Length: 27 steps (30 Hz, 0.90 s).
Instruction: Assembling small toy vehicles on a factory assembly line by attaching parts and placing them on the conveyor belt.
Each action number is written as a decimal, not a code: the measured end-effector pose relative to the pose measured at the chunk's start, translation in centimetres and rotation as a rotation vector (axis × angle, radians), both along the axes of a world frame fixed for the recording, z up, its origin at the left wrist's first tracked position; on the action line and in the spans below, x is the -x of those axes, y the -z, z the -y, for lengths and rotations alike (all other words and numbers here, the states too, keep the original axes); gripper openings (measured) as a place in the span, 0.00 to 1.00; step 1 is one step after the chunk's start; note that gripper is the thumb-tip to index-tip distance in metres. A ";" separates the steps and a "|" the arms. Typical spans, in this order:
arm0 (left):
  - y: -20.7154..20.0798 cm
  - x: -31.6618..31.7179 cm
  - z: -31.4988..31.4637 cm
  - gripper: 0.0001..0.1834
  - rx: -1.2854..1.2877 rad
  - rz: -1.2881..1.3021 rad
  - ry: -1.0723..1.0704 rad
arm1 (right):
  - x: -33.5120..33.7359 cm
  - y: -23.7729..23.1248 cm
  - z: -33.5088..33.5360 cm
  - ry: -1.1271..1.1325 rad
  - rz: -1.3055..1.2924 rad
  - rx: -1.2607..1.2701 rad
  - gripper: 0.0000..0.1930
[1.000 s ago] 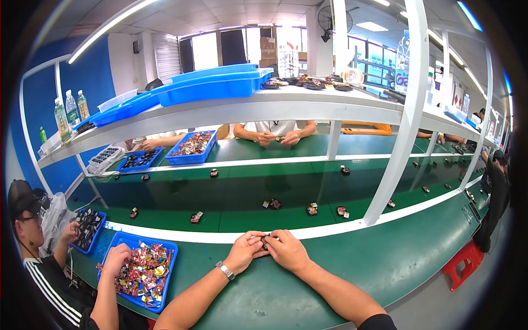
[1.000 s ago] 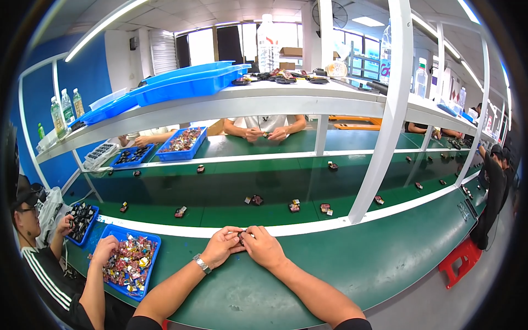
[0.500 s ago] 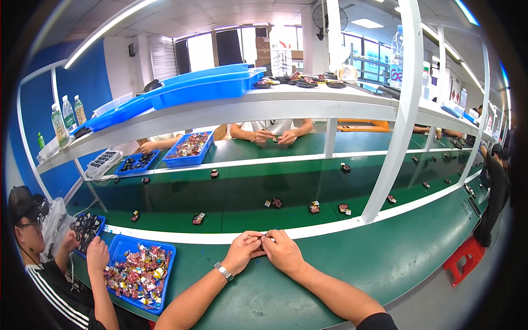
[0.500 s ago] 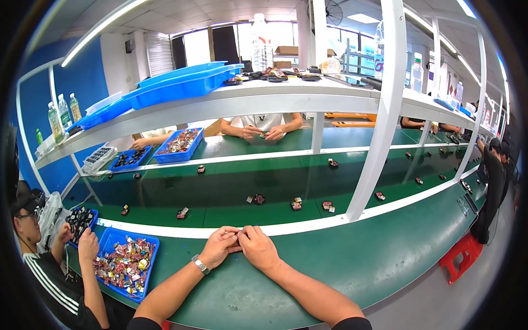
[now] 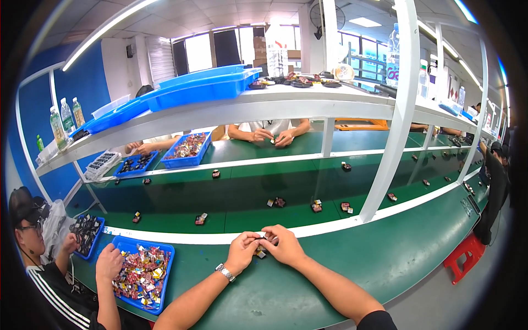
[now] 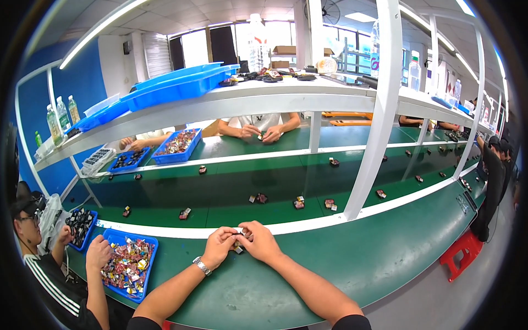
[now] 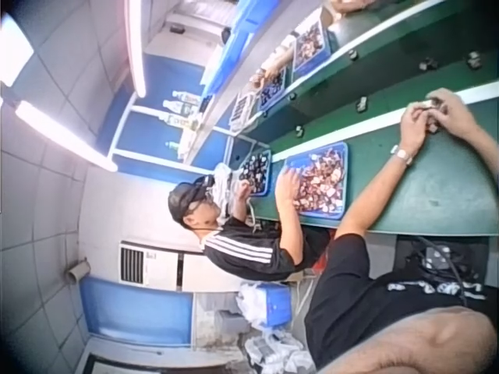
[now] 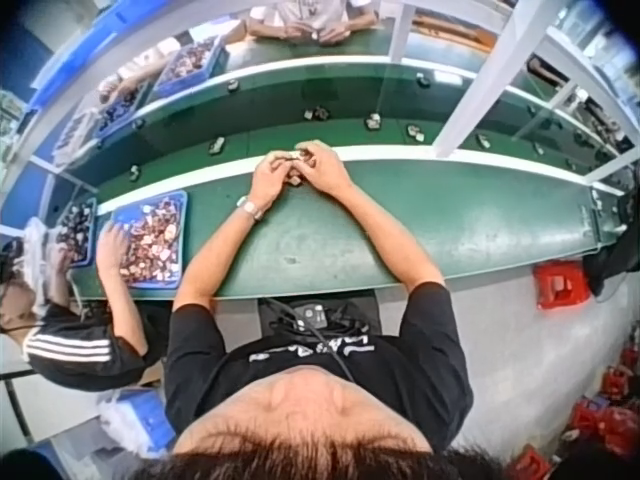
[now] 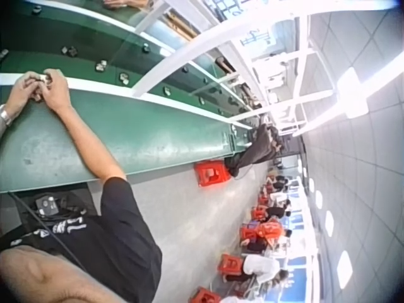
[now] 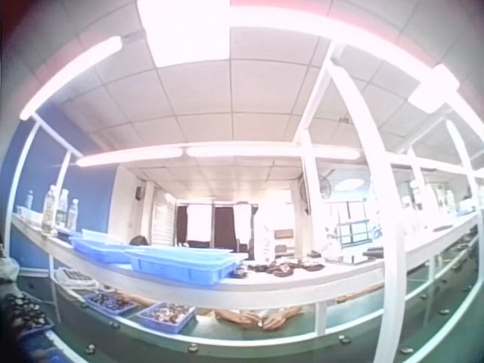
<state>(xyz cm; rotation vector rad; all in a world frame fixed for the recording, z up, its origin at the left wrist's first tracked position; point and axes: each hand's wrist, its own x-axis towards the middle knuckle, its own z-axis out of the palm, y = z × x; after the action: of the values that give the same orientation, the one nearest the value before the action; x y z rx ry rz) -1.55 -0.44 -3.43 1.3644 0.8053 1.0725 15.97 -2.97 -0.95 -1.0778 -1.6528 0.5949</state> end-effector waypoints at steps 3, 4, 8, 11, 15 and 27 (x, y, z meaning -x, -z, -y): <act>-0.8 -0.8 -1.5 0.07 0.014 -0.074 -0.114 | -6.1 1.2 -3.8 0.443 0.169 -0.237 0.17; -1.4 -0.7 -2.6 0.07 0.018 -0.086 -0.140 | -8.9 1.7 -5.0 0.645 0.289 -0.275 0.18; -1.6 0.9 -9.6 0.06 -0.197 -0.336 -0.293 | -13.6 2.7 -6.4 0.948 0.385 0.122 0.31; -2.3 0.5 -12.8 0.07 -0.284 -0.530 -0.355 | -13.9 2.7 -6.9 0.954 0.452 0.200 0.29; -1.4 0.2 -15.1 0.10 -0.386 -0.822 -0.370 | -14.2 2.8 -7.2 0.938 0.459 0.177 0.23; -1.4 -14.8 -13.4 0.27 -0.710 -1.038 -0.330 | -14.4 2.7 -7.2 0.800 0.166 -0.029 0.24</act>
<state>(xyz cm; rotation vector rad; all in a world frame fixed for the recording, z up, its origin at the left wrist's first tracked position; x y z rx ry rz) 13.27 12.95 -1.99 2.5371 1.5122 0.8799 30.32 4.25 -3.67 -1.6593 -1.2030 -0.0450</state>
